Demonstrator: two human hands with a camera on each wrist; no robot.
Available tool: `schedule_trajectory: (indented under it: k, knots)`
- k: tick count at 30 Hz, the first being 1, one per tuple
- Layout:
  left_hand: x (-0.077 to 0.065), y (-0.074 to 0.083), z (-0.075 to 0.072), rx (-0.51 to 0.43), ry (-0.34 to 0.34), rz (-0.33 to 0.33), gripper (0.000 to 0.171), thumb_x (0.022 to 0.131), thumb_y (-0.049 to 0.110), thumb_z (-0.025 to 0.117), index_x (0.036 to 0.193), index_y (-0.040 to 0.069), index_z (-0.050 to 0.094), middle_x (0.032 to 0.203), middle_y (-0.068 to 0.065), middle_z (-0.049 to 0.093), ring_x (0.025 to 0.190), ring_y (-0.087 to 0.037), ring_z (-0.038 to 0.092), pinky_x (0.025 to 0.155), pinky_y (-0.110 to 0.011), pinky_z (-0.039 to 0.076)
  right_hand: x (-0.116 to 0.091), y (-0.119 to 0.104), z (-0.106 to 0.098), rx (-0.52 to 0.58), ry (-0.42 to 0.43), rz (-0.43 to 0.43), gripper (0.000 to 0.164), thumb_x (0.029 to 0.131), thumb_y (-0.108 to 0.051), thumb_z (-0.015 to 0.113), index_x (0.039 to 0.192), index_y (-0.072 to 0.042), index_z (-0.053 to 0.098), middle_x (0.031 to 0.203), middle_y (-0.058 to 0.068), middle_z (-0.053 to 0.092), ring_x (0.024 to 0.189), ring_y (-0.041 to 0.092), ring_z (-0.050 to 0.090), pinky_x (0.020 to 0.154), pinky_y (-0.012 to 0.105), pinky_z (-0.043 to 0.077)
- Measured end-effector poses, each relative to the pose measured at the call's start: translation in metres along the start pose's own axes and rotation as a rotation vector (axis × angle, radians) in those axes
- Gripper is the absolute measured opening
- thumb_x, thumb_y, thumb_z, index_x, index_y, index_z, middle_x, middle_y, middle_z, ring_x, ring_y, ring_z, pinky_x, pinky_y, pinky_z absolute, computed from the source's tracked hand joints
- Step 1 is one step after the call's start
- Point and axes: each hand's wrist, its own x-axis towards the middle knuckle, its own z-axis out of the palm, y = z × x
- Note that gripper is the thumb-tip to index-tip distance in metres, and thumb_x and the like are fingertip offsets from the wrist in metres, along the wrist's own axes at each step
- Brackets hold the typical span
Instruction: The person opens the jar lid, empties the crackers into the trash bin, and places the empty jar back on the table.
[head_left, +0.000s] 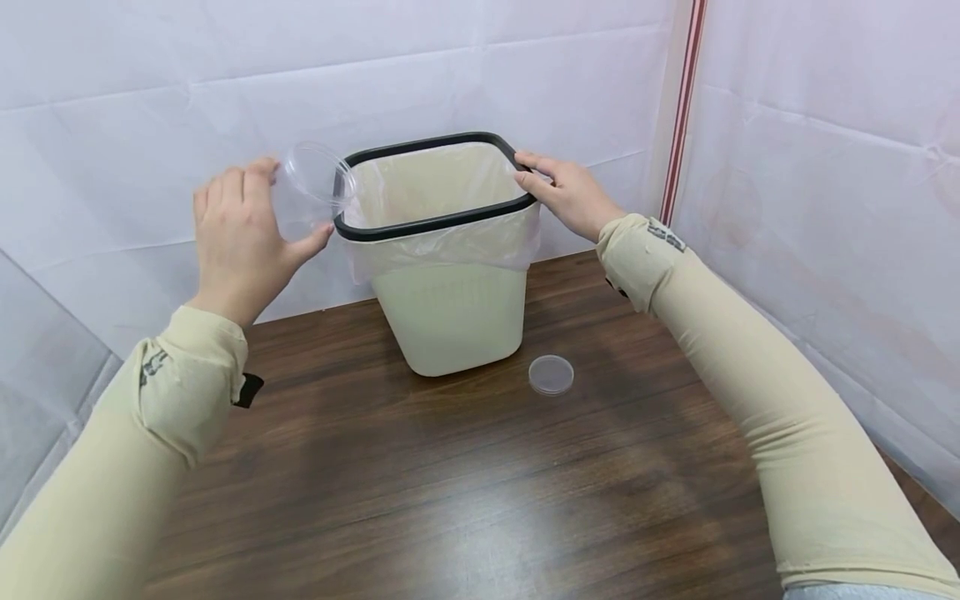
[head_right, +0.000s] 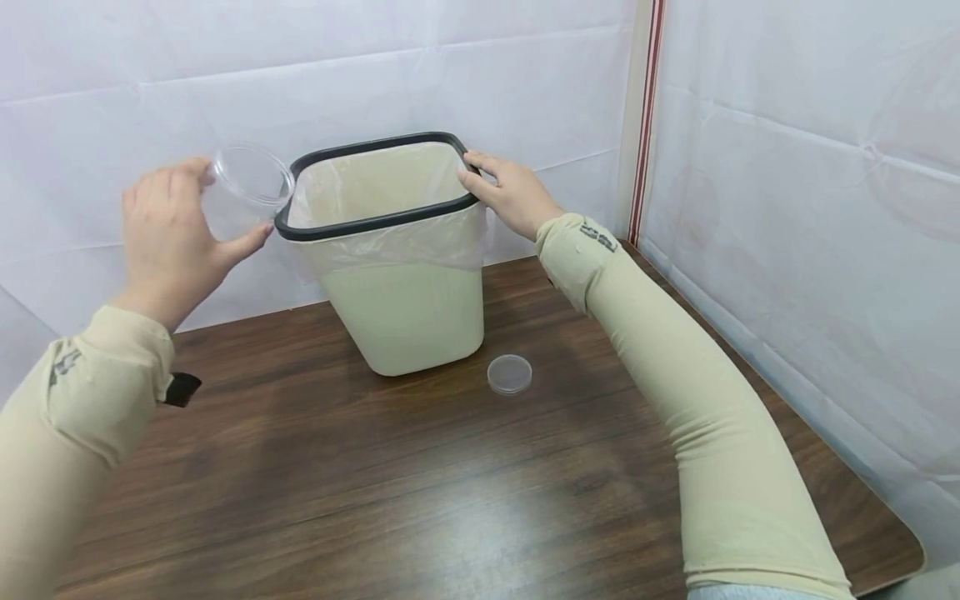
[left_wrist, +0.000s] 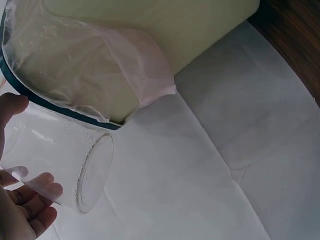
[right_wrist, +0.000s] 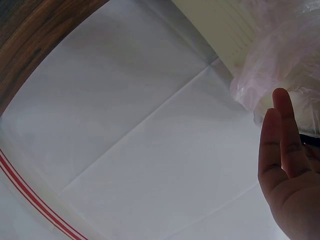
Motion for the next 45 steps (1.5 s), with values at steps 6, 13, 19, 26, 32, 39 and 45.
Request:
schedule_trajectory:
  k: [6,13,19,26,32,39,45]
  knots:
    - [-0.004,0.002,0.002,-0.053,0.018,-0.046,0.069,0.074,0.027,0.079,0.124,-0.007,0.047,0.110,-0.027,0.055,0.107,-0.042,0.049,0.095,-0.051,0.032,-0.001,0.000,-0.001,0.020,0.003,-0.002,0.057,0.100,-0.043,0.039,0.150,-0.014,0.035,0.157,0.000,0.031,0.145,0.023,0.029,0.118,0.038,0.028]
    - [-0.014,0.004,0.003,-0.117,0.043,-0.090,0.065,0.076,0.028,0.077,0.121,-0.009,0.048,0.103,-0.027,0.053,0.099,-0.041,0.047,0.090,-0.049,0.031,-0.001,0.001,-0.001,0.002,0.005,-0.004,0.057,0.100,-0.043,0.039,0.149,-0.014,0.035,0.157,0.000,0.032,0.145,0.022,0.029,0.118,0.037,0.027]
    - [-0.026,0.007,0.004,-0.166,0.058,-0.137,0.057,0.078,0.028,0.076,0.111,-0.008,0.047,0.098,-0.026,0.049,0.093,-0.041,0.044,0.086,-0.047,0.030,-0.001,0.000,-0.001,0.002,0.004,0.001,0.056,0.100,-0.043,0.039,0.149,-0.015,0.035,0.157,0.000,0.032,0.145,0.023,0.030,0.117,0.039,0.028]
    - [-0.039,0.009,0.007,-0.229,0.084,-0.164,0.052,0.077,0.027,0.075,0.100,-0.008,0.044,0.110,-0.027,0.055,0.094,-0.041,0.045,0.085,-0.047,0.031,-0.001,-0.001,-0.001,0.004,0.000,-0.003,0.057,0.100,-0.043,0.039,0.149,-0.014,0.035,0.157,0.000,0.031,0.144,0.024,0.031,0.117,0.038,0.029]
    - [-0.049,0.014,0.010,-0.298,0.100,-0.181,0.051,0.077,0.026,0.075,0.098,-0.009,0.043,0.129,-0.026,0.055,0.099,-0.039,0.048,0.089,-0.043,0.034,-0.001,-0.001,-0.001,0.014,0.003,-0.003,0.056,0.100,-0.041,0.040,0.149,-0.014,0.035,0.157,0.001,0.032,0.144,0.024,0.032,0.117,0.038,0.029]
    - [-0.060,0.019,0.015,-0.357,0.061,-0.236,0.059,0.077,0.023,0.077,0.115,-0.011,0.048,0.126,-0.024,0.054,0.107,-0.037,0.051,0.093,-0.042,0.039,0.000,0.000,-0.001,0.003,-0.001,0.000,0.055,0.101,-0.041,0.040,0.149,-0.015,0.036,0.157,0.001,0.032,0.144,0.024,0.032,0.117,0.039,0.029]
    - [-0.070,0.025,0.020,-0.388,0.059,-0.226,0.060,0.075,0.019,0.080,0.117,-0.011,0.050,0.127,-0.025,0.054,0.105,-0.036,0.051,0.090,-0.038,0.037,0.000,0.000,-0.002,0.001,-0.004,0.001,0.055,0.101,-0.041,0.039,0.149,-0.015,0.035,0.157,0.000,0.031,0.145,0.024,0.031,0.117,0.039,0.028]
